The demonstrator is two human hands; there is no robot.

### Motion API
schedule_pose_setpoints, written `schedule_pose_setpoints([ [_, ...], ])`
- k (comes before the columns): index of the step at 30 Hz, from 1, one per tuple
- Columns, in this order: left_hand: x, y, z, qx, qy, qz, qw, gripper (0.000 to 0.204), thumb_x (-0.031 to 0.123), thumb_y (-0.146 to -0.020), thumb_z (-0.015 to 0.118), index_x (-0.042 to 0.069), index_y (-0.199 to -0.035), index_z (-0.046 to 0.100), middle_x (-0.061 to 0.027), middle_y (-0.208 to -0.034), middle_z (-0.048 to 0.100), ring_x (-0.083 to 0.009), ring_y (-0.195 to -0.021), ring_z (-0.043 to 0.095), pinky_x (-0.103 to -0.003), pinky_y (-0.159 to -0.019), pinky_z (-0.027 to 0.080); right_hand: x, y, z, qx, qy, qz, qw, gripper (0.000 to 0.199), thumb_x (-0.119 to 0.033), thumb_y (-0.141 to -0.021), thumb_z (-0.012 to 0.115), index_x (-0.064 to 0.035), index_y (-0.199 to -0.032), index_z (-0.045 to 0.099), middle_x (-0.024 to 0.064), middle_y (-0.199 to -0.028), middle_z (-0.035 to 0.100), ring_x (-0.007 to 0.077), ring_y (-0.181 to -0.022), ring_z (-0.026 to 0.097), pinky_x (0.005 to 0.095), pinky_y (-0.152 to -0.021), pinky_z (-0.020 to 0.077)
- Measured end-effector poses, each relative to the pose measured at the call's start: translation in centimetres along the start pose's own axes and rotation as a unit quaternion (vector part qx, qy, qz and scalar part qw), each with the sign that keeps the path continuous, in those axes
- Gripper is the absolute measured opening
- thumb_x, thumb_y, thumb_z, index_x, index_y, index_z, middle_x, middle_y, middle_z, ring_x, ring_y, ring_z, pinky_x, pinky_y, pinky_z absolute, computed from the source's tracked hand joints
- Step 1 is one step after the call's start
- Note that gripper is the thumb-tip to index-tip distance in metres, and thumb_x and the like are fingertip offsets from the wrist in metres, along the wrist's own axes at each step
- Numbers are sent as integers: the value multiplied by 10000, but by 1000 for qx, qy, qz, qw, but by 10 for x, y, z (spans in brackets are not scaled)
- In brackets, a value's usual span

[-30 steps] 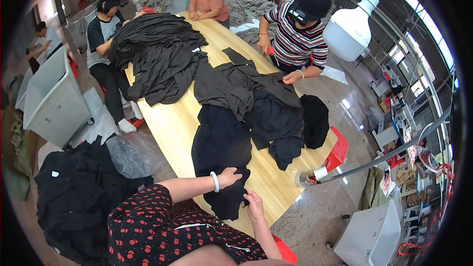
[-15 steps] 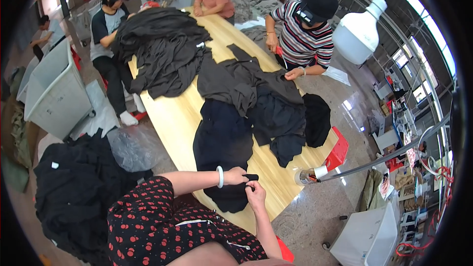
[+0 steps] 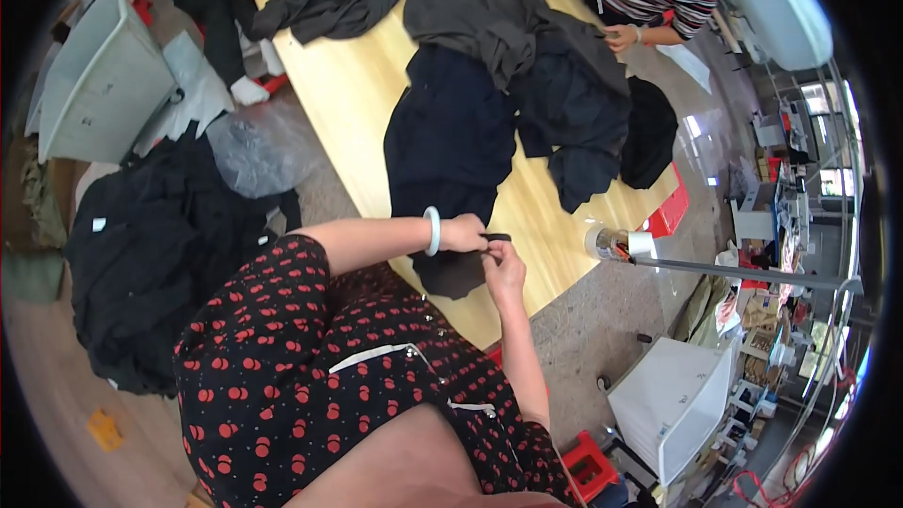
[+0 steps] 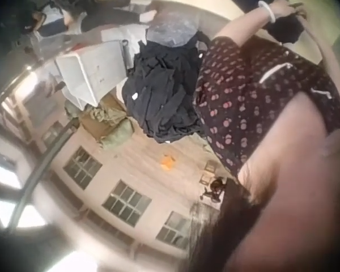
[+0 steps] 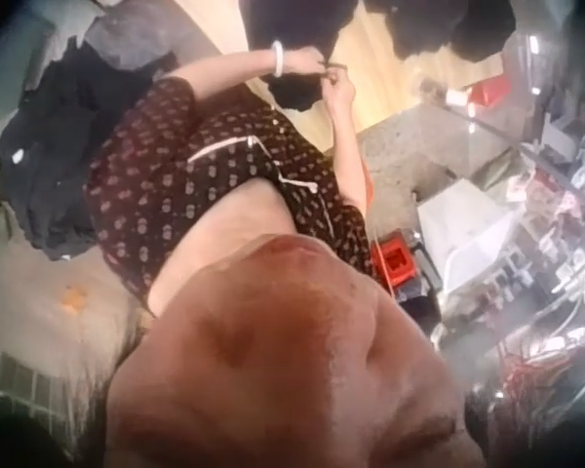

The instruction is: Packaging garments into plastic bags at a work table in a factory.

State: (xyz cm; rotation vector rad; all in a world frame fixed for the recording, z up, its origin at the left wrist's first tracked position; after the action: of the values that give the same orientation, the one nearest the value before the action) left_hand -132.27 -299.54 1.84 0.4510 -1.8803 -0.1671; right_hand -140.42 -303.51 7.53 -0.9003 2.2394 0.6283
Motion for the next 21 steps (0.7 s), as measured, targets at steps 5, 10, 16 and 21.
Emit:
schedule_pose_setpoints([
  [5, 9, -9, 11, 17, -105, 89, 990, 287, 244, -673, 484, -22, -660, 589, -223, -658, 555, -352, -638, 562, -395, -593, 445, -11, 2, -3, -1, 86, -87, 992, 131, -116, -701, 598, -48, -811, 616, 142, -693, 598, 225, -650, 596, 300, -624, 448],
  [10, 40, 23, 7, -25, -140, 52, 988, 288, 187, -688, 494, -88, -679, 580, -238, -661, 567, -336, -666, 581, -378, -630, 465, -19, 10, 4, -47, 129, -73, 988, 110, -61, -710, 559, -29, -803, 607, 176, -729, 586, 316, -694, 578, 355, -627, 448],
  [16, 24, 33, 18, -76, -100, 4, 992, 338, 245, -712, 521, -86, -745, 584, -243, -773, 582, -328, -780, 580, -360, -702, 456, -18, 10, 13, -84, 116, -73, 987, 131, -75, -723, 553, -13, -826, 606, 174, -754, 595, 299, -703, 589, 335, -648, 451],
  [21, 19, 24, 37, -7, -126, 42, 991, 261, 196, -699, 501, -54, -708, 576, -245, -725, 569, -348, -734, 572, -398, -676, 461, -7, 15, 9, -72, 136, -66, 986, 149, -111, -732, 553, -25, -843, 604, 178, -767, 595, 311, -733, 585, 338, -671, 450],
])
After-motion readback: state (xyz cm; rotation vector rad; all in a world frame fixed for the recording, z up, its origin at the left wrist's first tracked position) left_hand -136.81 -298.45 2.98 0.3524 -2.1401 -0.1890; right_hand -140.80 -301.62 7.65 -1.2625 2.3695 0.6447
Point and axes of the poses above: each hand's wrist, its own y-axis away from the middle knuckle, its own z-axis out of the palm, x = y × z, the point moved 10 cm from there along -y, towards the middle knuckle
